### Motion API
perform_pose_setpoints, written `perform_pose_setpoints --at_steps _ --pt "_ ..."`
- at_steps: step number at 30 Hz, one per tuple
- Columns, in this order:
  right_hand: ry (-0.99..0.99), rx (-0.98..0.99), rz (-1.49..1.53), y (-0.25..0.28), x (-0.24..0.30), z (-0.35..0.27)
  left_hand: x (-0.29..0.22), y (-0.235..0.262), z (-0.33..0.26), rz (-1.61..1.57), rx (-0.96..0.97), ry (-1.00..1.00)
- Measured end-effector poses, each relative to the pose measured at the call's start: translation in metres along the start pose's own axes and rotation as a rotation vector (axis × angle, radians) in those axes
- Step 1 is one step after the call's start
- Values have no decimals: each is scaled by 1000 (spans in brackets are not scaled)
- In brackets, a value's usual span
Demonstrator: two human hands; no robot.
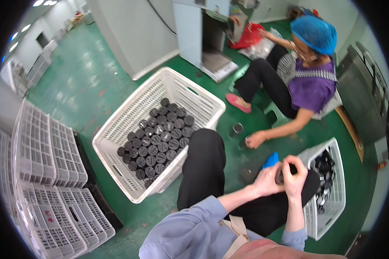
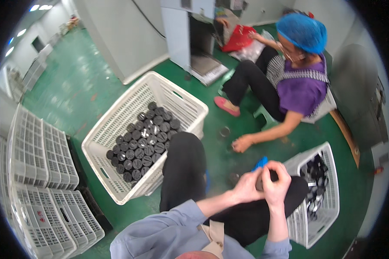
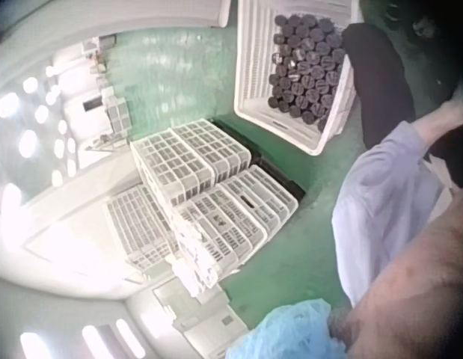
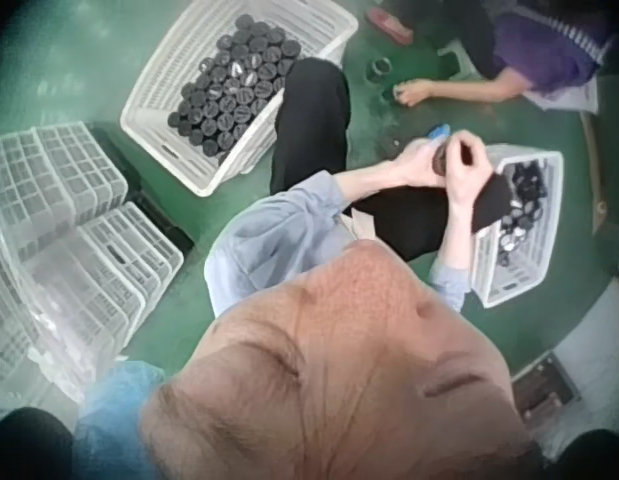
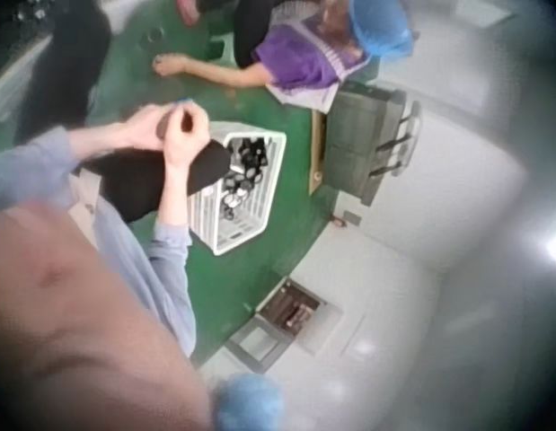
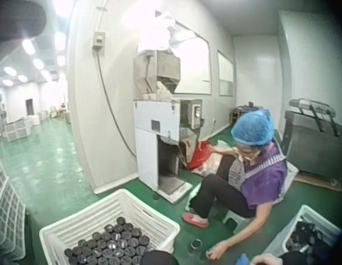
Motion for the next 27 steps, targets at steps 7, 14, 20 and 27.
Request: perform_pose_setpoints --at_steps 7,14,20,27 --pt "-133 108 -105 -19 -5 27 19 16 24 178 -51 37" --pt "-144 564 444 1 2 30 16 -5 15 -379 481 -9" --pt "-289 -122 -23 -7 -26 6 16 -4 13 185 51 111" --pt "-70 469 279 7 10 21 24 -7 8 -427 690 158"
Point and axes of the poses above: each hand's wrist, its own z-axis towards the middle knuckle, its own y-axis out of the back of the hand, x = y × z, the point moved 6 cm from there along z, towards the middle knuckle, and after that the axes turned 12 degrees about z, right-handed, at the moved point
